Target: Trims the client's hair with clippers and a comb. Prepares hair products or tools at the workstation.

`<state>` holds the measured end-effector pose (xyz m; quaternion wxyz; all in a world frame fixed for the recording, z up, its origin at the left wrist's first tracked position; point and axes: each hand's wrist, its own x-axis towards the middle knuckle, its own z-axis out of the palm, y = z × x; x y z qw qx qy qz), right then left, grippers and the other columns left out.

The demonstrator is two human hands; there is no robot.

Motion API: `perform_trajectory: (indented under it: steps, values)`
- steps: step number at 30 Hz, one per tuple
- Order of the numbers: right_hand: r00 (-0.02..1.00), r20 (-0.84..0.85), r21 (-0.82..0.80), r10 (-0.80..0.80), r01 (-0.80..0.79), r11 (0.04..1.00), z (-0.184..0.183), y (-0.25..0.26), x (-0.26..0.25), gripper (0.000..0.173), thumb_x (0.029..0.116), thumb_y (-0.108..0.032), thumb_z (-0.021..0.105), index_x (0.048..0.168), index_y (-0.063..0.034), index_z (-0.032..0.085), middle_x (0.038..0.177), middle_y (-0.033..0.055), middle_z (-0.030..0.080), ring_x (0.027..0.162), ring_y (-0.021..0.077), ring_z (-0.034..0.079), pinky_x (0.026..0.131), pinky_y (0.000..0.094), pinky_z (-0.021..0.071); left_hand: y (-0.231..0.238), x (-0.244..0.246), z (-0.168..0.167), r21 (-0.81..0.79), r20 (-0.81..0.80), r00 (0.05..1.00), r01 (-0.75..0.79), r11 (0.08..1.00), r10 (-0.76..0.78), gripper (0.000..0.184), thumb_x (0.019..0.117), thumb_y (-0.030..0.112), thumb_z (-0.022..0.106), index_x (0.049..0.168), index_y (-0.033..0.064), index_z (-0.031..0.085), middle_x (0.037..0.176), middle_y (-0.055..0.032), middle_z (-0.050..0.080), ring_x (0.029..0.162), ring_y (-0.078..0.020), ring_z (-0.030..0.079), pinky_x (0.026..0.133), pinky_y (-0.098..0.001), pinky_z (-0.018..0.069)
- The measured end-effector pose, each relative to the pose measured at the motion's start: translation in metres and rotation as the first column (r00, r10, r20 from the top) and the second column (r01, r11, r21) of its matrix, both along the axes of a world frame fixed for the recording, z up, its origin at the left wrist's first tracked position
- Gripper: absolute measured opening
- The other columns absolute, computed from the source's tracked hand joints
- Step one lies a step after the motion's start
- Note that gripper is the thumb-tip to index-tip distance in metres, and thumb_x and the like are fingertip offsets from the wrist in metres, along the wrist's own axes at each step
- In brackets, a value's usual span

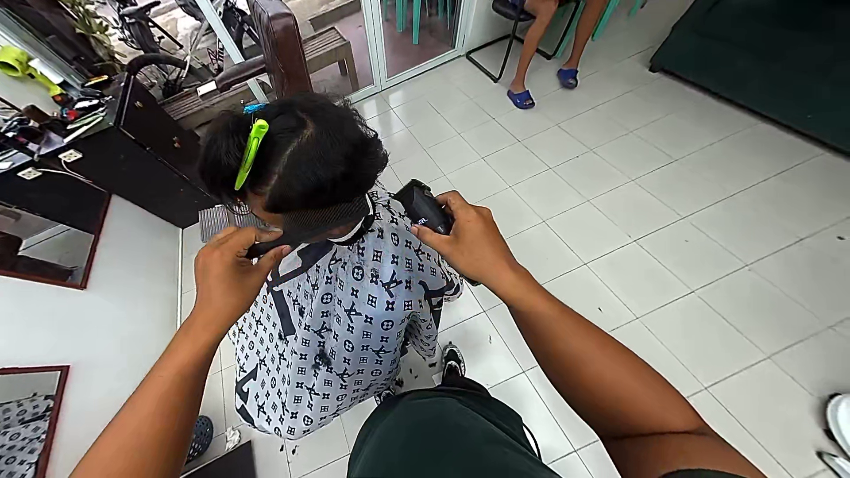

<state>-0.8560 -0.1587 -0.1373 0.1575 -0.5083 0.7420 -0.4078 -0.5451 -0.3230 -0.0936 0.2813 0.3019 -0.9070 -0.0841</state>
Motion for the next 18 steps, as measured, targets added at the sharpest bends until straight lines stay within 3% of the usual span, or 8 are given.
perform_trajectory:
  steps: [2,4,8,11,18]
  values:
    - [1.000,-0.023,0.017,0.012,-0.011,1.000,0.002,-0.004,0.006,0.046,0.0917,-0.034,0.078,0.120,-0.0025,0.061,0.087,0.0113,0.069,0.073,0.0233,0.067,0.065,0.0447,0.0556,-0.006,-0.003,0.003,-0.076,-0.040,0.999,0.023,0.997,-0.026,0.024,0.0889,0.019,0.080,0.103,0.0002,0.076,0.094,-0.0154,0.071,0.084,-0.0254,0.063,0.079,-0.0429,0.0480]
    - [0.998,-0.054,0.028,0.018,-0.017,0.999,0.002,-0.008,0.011,0.046,0.0921,-0.034,0.078,0.119,-0.0019,0.061,0.087,0.0118,0.068,0.074,0.0246,0.067,0.065,0.0454,0.0558,-0.013,-0.006,0.005,-0.248,-0.033,0.996,0.067,0.967,-0.077,0.019,0.0944,0.017,0.074,0.101,-0.0013,0.076,0.098,-0.0179,0.074,0.088,-0.0311,0.066,0.082,-0.0469,0.0489]
    - [0.992,-0.124,-0.021,0.018,-0.021,1.000,-0.005,-0.018,0.023,0.048,0.0913,-0.035,0.077,0.119,0.0010,0.060,0.089,0.0149,0.069,0.077,0.0291,0.069,0.066,0.0482,0.0563,-0.033,-0.004,0.001,-0.609,0.031,0.979,0.177,0.773,-0.199,0.013,0.0973,0.007,0.065,0.098,0.0054,0.078,0.099,-0.0114,0.077,0.081,-0.0295,0.064,0.072,-0.0443,0.0410]
    - [0.986,-0.167,-0.053,0.016,-0.025,0.998,-0.011,-0.025,0.030,0.050,0.0911,-0.036,0.077,0.119,0.0023,0.061,0.090,0.0161,0.069,0.077,0.0309,0.069,0.065,0.0483,0.0564,-0.041,0.000,-0.004,-0.683,0.053,0.970,0.208,0.700,-0.237,0.017,0.0974,0.005,0.062,0.103,0.0079,0.078,0.105,-0.0085,0.077,0.084,-0.0289,0.064,0.073,-0.0440,0.0408]
    - [0.979,-0.200,-0.140,0.028,-0.057,0.988,-0.004,-0.036,0.050,0.049,0.0892,-0.034,0.078,0.117,0.0037,0.062,0.090,0.0162,0.068,0.073,0.0299,0.069,0.061,0.0468,0.0559,-0.048,0.000,-0.009,-0.688,0.060,0.959,0.241,0.684,-0.277,0.016,0.0970,0.005,0.063,0.102,0.0083,0.078,0.104,-0.0078,0.077,0.082,-0.0275,0.063,0.073,-0.0430,0.0393]
